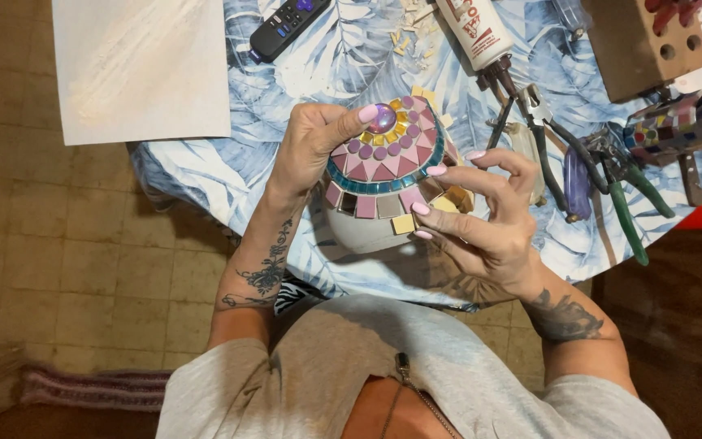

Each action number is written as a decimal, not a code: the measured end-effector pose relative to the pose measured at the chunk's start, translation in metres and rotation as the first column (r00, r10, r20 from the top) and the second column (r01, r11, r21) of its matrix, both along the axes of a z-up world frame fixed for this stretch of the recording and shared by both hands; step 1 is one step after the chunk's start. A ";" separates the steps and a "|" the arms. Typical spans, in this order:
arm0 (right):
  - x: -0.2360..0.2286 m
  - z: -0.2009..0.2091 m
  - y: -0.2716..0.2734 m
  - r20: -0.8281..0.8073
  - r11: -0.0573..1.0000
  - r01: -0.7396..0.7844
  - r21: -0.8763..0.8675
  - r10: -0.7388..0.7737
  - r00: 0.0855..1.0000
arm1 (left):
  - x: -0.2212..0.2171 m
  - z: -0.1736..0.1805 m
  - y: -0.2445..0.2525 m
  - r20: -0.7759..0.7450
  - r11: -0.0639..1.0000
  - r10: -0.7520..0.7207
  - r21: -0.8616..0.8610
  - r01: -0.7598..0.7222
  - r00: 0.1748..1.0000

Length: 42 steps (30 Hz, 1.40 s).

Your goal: Applying small mosaic tiles to a decorative pot using adhesive and a positioning tool.

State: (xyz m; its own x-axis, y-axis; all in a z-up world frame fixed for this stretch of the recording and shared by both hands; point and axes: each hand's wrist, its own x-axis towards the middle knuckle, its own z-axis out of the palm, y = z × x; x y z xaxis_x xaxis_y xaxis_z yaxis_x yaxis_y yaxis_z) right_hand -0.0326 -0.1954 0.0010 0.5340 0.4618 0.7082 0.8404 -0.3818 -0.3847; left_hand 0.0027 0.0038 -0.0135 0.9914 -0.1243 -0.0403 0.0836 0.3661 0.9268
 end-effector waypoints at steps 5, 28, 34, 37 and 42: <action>0.005 -0.015 -0.024 -0.048 0.972 0.029 0.234 -0.018 0.999 | 0.005 -0.022 -0.003 -0.071 0.989 0.065 -0.130 -0.073 0.995; -0.007 -0.033 -0.027 0.234 0.993 0.113 0.033 -0.118 0.965 | 0.006 -0.034 -0.008 0.007 0.975 0.110 -0.195 -0.107 0.994; -0.005 -0.036 -0.024 0.205 0.996 0.046 0.079 -0.062 0.977 | 0.011 -0.050 -0.002 0.029 0.971 0.091 -0.223 -0.083 0.995; -0.001 -0.048 -0.029 0.068 0.976 -0.004 0.218 -0.011 0.998 | 0.014 -0.065 0.003 0.024 0.966 0.096 -0.244 -0.088 0.995; -0.002 -0.050 -0.035 -0.031 0.943 0.038 0.331 -0.029 0.999 | 0.014 -0.069 0.004 -0.006 0.961 0.115 -0.253 -0.113 0.993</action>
State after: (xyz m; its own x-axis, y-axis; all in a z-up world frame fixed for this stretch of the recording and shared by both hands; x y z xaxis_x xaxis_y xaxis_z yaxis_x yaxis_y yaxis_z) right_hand -0.0350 -0.2304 -0.0486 0.5651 0.1848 0.8040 0.8175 -0.2568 -0.5156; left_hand 0.0171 0.0075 -0.0829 0.9998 -0.0156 -0.0133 0.0200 0.5949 0.8036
